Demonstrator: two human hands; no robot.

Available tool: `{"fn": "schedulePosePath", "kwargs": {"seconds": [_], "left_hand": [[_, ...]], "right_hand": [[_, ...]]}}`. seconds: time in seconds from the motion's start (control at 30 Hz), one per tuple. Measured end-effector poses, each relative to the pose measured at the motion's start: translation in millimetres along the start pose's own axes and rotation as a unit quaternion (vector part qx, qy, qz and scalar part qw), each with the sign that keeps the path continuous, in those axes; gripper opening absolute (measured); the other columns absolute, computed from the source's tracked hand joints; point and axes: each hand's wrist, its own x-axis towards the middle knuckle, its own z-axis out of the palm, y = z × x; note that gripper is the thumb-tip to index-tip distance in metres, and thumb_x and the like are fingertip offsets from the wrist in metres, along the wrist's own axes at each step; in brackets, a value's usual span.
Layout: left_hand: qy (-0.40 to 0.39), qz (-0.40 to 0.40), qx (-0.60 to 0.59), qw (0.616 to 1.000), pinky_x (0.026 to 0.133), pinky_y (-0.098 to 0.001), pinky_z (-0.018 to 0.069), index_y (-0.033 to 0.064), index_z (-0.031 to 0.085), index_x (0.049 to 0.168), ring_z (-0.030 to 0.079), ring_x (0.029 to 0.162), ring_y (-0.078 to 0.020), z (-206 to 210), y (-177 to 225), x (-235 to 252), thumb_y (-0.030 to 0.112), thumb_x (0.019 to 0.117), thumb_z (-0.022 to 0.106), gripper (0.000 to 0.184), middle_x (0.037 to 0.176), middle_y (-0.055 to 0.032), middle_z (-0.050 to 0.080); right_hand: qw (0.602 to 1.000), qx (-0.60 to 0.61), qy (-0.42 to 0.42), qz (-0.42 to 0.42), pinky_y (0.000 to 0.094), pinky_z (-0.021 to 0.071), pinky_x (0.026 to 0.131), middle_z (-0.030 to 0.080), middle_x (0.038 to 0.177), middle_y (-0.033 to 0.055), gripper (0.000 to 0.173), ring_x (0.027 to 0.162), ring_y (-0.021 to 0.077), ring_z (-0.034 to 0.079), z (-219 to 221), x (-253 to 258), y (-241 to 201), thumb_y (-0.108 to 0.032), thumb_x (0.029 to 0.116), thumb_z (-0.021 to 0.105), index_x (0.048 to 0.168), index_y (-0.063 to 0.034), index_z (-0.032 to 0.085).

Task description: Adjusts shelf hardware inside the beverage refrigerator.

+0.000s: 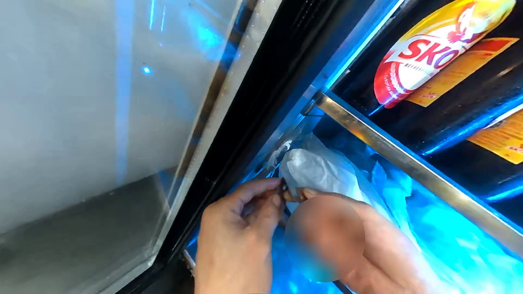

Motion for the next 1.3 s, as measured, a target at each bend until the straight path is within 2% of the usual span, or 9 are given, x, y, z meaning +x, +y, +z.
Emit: {"fn": "schedulePosePath", "kwargs": {"seconds": [0.13,0.23,0.3,0.37,0.43,0.5,0.67,0.87,1.3], "left_hand": [[0.031,-0.031,0.025,0.999,0.063,-0.027,0.0617,0.0102,0.08,0.096,0.072,0.07,-0.0122,2,9,-3,0.001,0.0877,0.071,0.015,0.079,-0.0016,0.075],[0.03,-0.081,0.002,0.996,0.059,-0.0299,0.0607,0.0097,0.08,0.091,0.07,0.063,-0.0158,1,8,-3,0.001,0.0847,0.069,0.016,0.073,-0.0045,0.072],[0.007,-0.138,-0.029,0.99,0.057,-0.0289,0.0589,0.0076,0.079,0.089,0.068,0.061,-0.0163,-1,10,-2,0.0,0.0855,0.069,0.014,0.073,-0.0069,0.071],[-0.024,-0.197,-0.072,0.977,0.056,-0.0262,0.0558,0.0036,0.078,0.088,0.065,0.059,-0.015,-2,14,-1,-0.003,0.0889,0.066,0.013,0.071,-0.0087,0.069],[-0.041,-0.235,-0.108,0.965,0.051,-0.023,0.053,0.0004,0.074,0.086,0.062,0.054,-0.0123,-1,14,-2,-0.005,0.0891,0.061,0.015,0.067,-0.0081,0.066],[-0.059,-0.277,-0.154,0.947,0.05,-0.0222,0.0532,-0.0021,0.071,0.09,0.062,0.054,-0.0118,-2,15,-1,-0.007,0.0905,0.059,0.014,0.067,-0.0084,0.066],[-0.059,-0.342,-0.248,0.905,0.051,-0.0237,0.0548,-0.0042,0.067,0.101,0.063,0.055,-0.0137,-1,17,0,-0.007,0.0928,0.059,0.011,0.069,-0.0109,0.065],[-0.058,-0.306,-0.279,0.908,0.06,-0.0261,0.0582,-0.0051,0.067,0.107,0.066,0.061,-0.0161,5,13,0,0.0,0.0982,0.059,0.013,0.076,-0.0127,0.067],[-0.019,-0.314,-0.213,0.925,0.053,-0.0238,0.0544,0.0011,0.07,0.103,0.064,0.057,-0.0137,11,11,2,0.002,0.0998,0.059,0.012,0.074,-0.0082,0.067]], "right_hand": [[0.959,-0.243,0.093,-0.111,0.0233,0.0555,0.058,0.07,0.071,0.009,0.036,0.06,0.0117,0.066,7,-4,2,-0.014,0.1099,0.035,0.097,0.0009,0.065],[0.889,-0.379,0.158,-0.201,0.0271,0.0583,0.065,0.072,0.082,0.01,0.018,0.069,0.0173,0.069,2,-4,8,-0.007,0.1015,0.054,0.112,-0.0056,0.067],[0.879,-0.41,0.109,-0.219,0.029,0.0611,0.07,0.072,0.091,0.0106,0.031,0.076,0.0196,0.07,-6,-4,8,-0.007,0.0961,0.064,0.127,-0.0104,0.067],[0.884,-0.409,0.046,-0.222,0.0289,0.0622,0.071,0.072,0.095,0.0109,0.034,0.077,0.0189,0.07,-13,-3,7,-0.009,0.0947,0.068,0.128,-0.0083,0.068],[0.89,-0.398,0.006,-0.223,0.027,0.0619,0.072,0.073,0.095,0.0099,0.026,0.078,0.0158,0.07,-17,-3,7,-0.009,0.0944,0.069,0.12,-0.0033,0.072],[0.895,-0.386,-0.016,-0.223,0.0258,0.0616,0.072,0.074,0.094,0.0095,0.022,0.079,0.0135,0.07,-19,-3,6,-0.008,0.0937,0.07,0.114,-0.0006,0.074],[0.91,-0.353,-0.029,-0.217,0.0276,0.0617,0.076,0.074,0.095,0.011,0.026,0.081,0.0141,0.071,-23,-4,4,-0.011,0.0913,0.075,0.115,-0.0012,0.073],[0.93,-0.251,0.04,-0.266,0.0271,0.0617,0.073,0.073,0.092,0.0144,0.02,0.076,0.0145,0.071,-17,0,10,-0.011,0.0871,0.078,0.106,-0.0048,0.076],[0.893,-0.153,0.242,-0.348,0.0296,0.0619,0.078,0.071,0.093,0.0096,0.018,0.08,0.0138,0.07,-1,16,15,-0.001,0.1006,0.056,0.111,-0.003,0.071]]}}
